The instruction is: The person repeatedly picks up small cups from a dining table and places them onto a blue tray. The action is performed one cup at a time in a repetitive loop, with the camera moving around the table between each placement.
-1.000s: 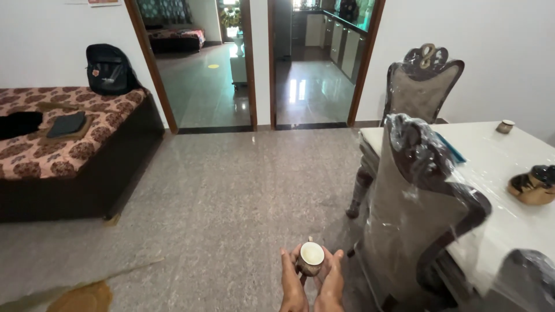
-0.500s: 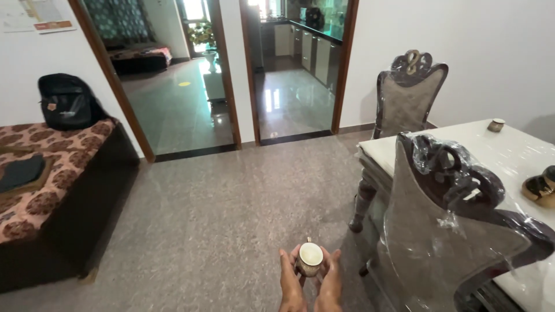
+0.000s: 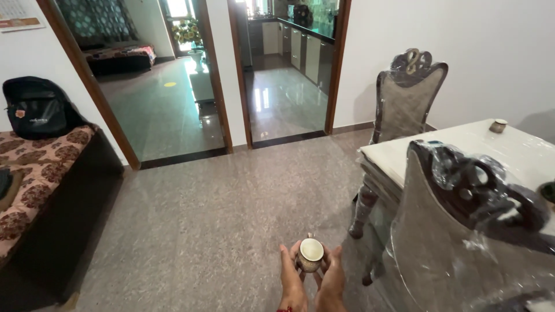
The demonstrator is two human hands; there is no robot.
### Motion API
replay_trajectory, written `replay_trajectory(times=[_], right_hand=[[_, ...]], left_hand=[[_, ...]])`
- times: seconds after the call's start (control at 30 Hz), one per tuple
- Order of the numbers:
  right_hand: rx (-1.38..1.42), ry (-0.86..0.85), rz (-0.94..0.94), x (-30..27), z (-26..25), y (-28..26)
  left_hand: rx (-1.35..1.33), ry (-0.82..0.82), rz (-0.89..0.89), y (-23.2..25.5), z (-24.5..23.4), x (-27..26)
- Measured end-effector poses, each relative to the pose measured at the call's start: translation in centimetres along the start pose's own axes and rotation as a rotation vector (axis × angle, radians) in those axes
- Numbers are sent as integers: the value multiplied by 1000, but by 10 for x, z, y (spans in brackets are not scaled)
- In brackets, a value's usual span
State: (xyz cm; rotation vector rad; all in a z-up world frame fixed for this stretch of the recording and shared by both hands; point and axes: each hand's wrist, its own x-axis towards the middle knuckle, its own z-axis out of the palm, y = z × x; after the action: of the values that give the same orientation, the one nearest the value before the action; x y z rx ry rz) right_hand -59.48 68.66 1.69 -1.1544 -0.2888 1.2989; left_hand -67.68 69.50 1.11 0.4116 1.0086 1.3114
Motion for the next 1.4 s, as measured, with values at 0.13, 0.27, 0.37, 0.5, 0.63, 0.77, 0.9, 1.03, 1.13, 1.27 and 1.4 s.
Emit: replay_trajectory(times=[0.13, 0.27, 0.37, 0.5, 0.63, 0.77, 0.9, 1.03, 1.13, 1.27, 1.4], right_hand=[[13, -32, -12, 35, 17, -7], [-1, -22, 16, 72, 43, -27], [-4, -16, 0, 100, 61, -43], [12, -58, -23, 144, 75, -62], [12, -36, -14, 180, 85, -76], [13, -10, -8, 206, 87, -91], [8, 23, -26, 231, 88, -103], [17, 47, -49, 266, 84, -113], [49, 53, -89, 295, 85, -117], [86, 82, -130, 330, 98, -131], [152, 128, -174, 367, 124, -145]], left_hand=[[9, 6, -15, 9, 12, 36], [0, -8, 20, 20, 31, 79], [-4, -11, 32, 29, 51, 111], [17, 2, 8, 38, 79, 152], [-22, 20, 8, 41, 101, 187], [-11, -3, 1, 34, 120, 214], [3, -16, -7, 29, 139, 239], [20, -62, -18, 23, 159, 264], [-3, -95, -36, 23, 175, 289], [-4, -155, -80, 32, 197, 327], [44, -181, -113, 49, 218, 373]])
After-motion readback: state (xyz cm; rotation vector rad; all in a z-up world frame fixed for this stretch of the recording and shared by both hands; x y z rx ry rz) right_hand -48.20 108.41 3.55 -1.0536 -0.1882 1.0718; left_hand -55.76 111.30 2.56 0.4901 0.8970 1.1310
